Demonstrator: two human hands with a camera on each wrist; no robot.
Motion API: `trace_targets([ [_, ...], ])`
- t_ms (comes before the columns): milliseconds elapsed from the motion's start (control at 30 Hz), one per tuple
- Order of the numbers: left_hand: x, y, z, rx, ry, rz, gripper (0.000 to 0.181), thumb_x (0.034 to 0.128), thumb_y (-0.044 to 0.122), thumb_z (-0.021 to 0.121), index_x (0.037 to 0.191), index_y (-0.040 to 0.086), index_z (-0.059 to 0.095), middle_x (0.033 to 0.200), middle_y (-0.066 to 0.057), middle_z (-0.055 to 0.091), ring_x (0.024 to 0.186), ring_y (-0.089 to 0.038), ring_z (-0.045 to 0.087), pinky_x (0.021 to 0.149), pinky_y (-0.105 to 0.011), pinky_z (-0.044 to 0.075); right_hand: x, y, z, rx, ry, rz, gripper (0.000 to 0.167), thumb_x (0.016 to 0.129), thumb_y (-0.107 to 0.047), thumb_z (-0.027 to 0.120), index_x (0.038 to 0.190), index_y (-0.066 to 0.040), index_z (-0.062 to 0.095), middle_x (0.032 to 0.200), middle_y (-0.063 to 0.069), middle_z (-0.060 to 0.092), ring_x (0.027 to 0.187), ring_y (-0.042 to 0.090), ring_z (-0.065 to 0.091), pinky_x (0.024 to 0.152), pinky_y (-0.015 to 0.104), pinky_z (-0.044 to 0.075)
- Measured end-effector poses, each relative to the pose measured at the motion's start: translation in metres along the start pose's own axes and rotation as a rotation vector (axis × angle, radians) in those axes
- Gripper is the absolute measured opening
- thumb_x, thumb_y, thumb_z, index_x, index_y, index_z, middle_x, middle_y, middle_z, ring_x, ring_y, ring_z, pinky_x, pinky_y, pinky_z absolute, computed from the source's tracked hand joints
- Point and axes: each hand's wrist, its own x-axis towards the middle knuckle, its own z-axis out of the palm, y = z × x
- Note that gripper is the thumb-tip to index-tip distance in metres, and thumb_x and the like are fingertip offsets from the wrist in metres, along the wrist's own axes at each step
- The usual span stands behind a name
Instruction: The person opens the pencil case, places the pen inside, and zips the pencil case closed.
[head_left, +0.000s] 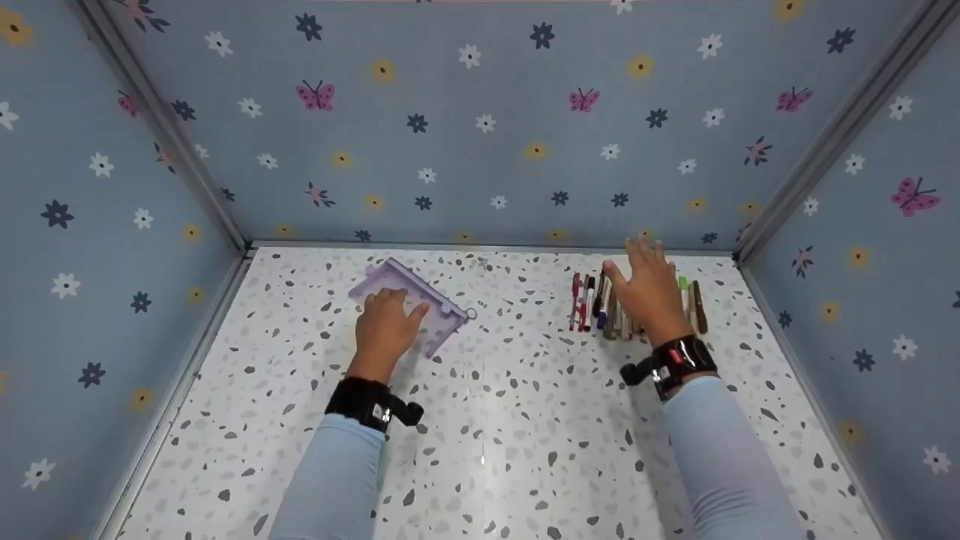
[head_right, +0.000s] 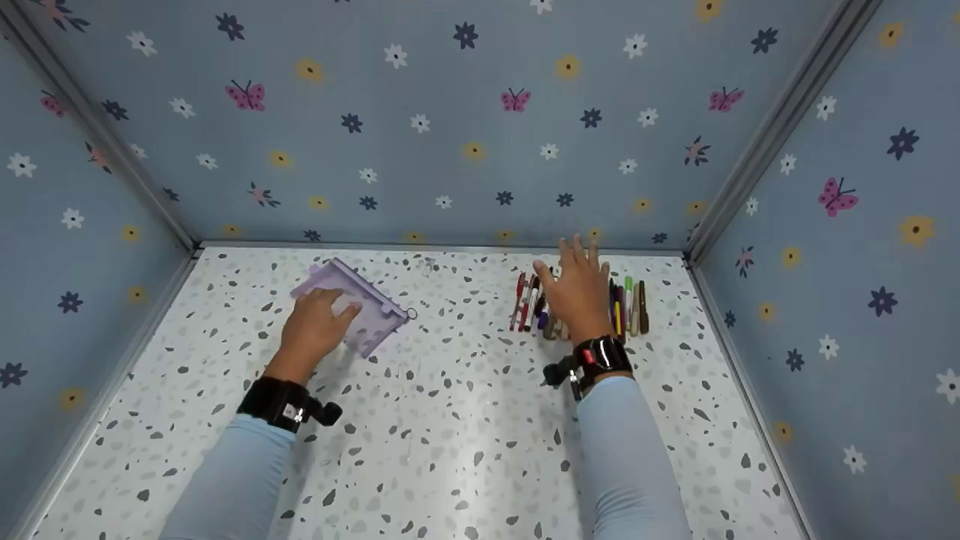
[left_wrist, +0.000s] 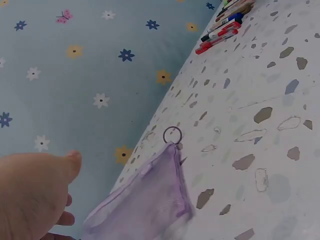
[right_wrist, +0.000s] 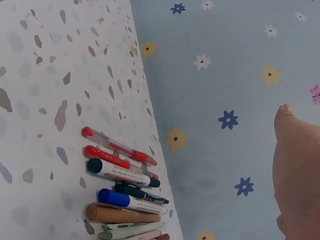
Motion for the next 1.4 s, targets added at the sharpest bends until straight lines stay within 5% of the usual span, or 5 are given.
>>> trace_targets([
  [333,-0.002,-0.014,0.03,0.082,-0.133,0.048,0.075,0.1059,0.032,0.079,0.169,0.004,0.05,0.167,-0.026,0.055,0.151,-0.051,0.051,0.119,-0.069,0.049,-0.006,0.052,0.004,0.006,-0.04,0.128,0.087,0.12,-0.065,0.034,0.179,-0.002,0.026,0.185,0.033,0.017,0.171,0.062,0.009,0.138,0.075,0.011],
  [633,-0.004,-0.017,0.029,0.016,-0.105,0.042,0.063,0.0972,-0.011,0.061,0.16,-0.008,0.055,0.155,-0.035,0.063,0.147,-0.053,0.06,0.123,-0.065,0.049,-0.02,0.092,0.008,-0.068,0.03,0.244,0.048,0.119,-0.025,0.045,0.156,0.001,0.063,0.152,0.034,0.065,0.135,0.063,0.058,0.113,0.081,0.046],
  [967,-0.005,0.011,0.039,-0.09,-0.093,-0.156,0.073,0.1133,0.051,0.064,0.151,-0.011,0.061,0.158,-0.036,0.059,0.145,-0.056,0.061,0.119,-0.07,0.051,-0.031,0.126,0.012,-0.06,0.078,0.357,0.042,0.113,-0.012,0.046,0.14,0.005,0.073,0.142,0.043,0.057,0.125,0.065,0.056,0.095,0.079,0.054],
  [1133,-0.005,0.02,0.054,-0.025,-0.061,-0.144,0.073,0.0995,0.059,0.083,0.113,-0.013,0.077,0.15,-0.039,0.057,0.142,-0.061,0.058,0.117,-0.072,0.051,-0.037,0.137,0.017,-0.011,0.043,0.381,0.041,0.113,-0.01,0.049,0.143,0.004,0.074,0.139,0.039,0.069,0.114,0.058,0.069,0.085,0.064,0.061],
  [1400,-0.005,0.019,0.054,-0.072,-0.099,-0.017,0.086,0.0887,0.045,0.097,0.15,-0.003,0.061,0.153,-0.033,0.055,0.149,-0.055,0.049,0.128,-0.083,0.028,-0.037,0.141,0.016,0.041,0.011,0.352,0.041,0.113,-0.005,0.05,0.147,0.006,0.07,0.142,0.033,0.073,0.118,0.05,0.076,0.091,0.058,0.064],
])
